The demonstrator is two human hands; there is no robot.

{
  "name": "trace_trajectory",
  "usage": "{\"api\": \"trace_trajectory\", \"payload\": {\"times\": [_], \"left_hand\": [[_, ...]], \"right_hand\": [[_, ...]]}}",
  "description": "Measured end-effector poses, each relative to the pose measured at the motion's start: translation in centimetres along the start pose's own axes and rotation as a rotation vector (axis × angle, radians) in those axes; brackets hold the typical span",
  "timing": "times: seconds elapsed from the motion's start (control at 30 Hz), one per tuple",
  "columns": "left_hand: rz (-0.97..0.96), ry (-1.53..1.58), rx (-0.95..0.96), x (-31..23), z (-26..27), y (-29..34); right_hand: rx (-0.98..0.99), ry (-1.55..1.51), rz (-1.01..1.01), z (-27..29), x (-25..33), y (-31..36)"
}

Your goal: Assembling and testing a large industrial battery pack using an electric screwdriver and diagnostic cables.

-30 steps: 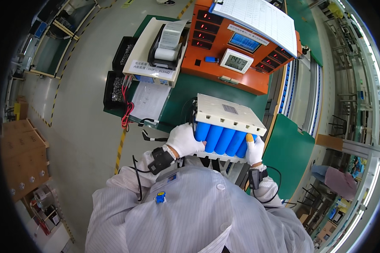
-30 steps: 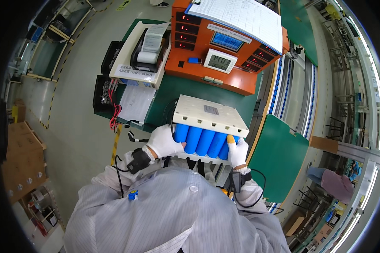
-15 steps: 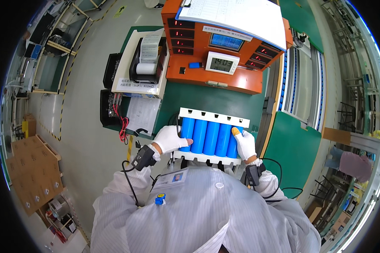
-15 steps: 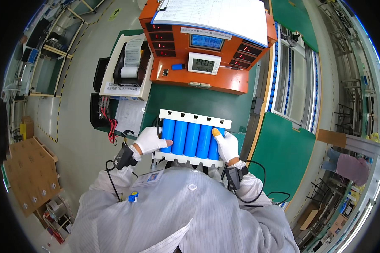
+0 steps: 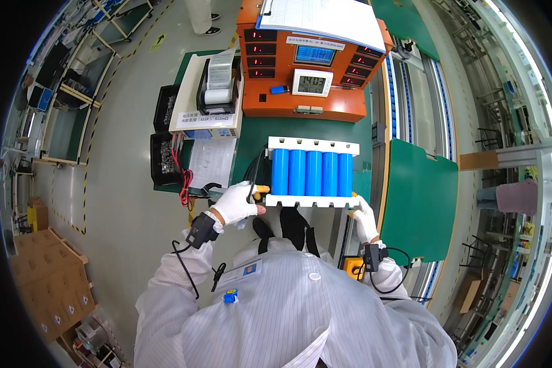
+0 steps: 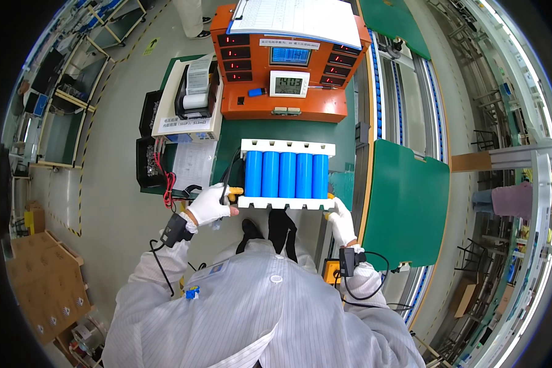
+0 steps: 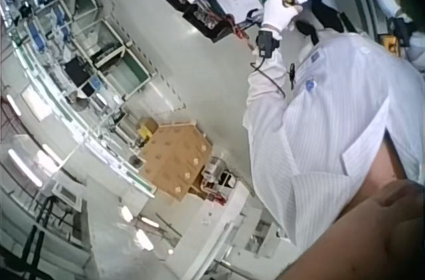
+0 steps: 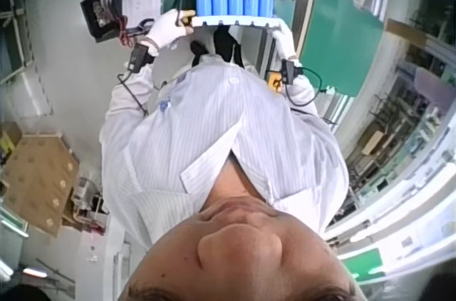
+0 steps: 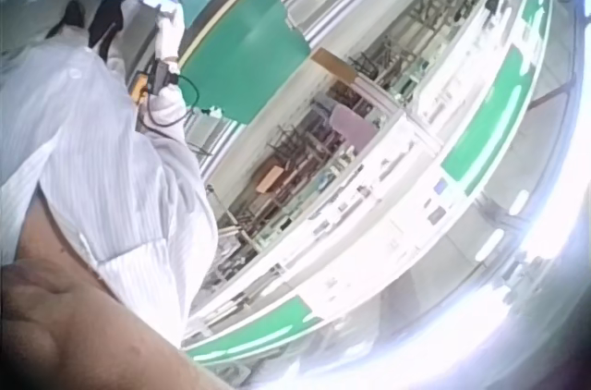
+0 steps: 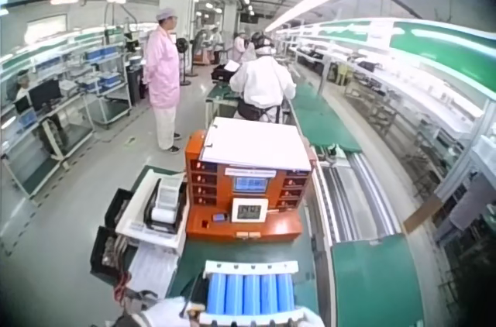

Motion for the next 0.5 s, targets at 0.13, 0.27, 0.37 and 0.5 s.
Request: {"api": "trace_trajectory", "payload": {"times": [0.13,0.27,0.37,0.5], "left_hand": [[-0.144,-0.205,-0.112,-1.5,-0.3,0.6],[-0.317,-0.431,-0.217,-1.5,-1.8,0.0],[-0.278,-0.409,-0.230,-1.1,-2.3,-0.5],[-0.149,-0.443,-0.201,-0.1,-2.7,-0.4]], "right_hand": [[-0.156,0.063,0.067,-0.7,0.3,0.9],[-0.138,0.173,0.235,-0.8,1.2,0.3],[-0.176,0.255,0.360,-0.7,1.0,-0.8],[-0.175,0.365,0.476,-0.5,0.4,-1.8]]}}
Point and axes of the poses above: each hand's wrist, its own y-axis away from the middle knuckle, its own z-axis out of the back of the hand, x = y × z, the point moved 10 cm from there along -y, towards the middle knuckle, and after that the axes turned 14 degrees about -x, right-handed, at the moved point
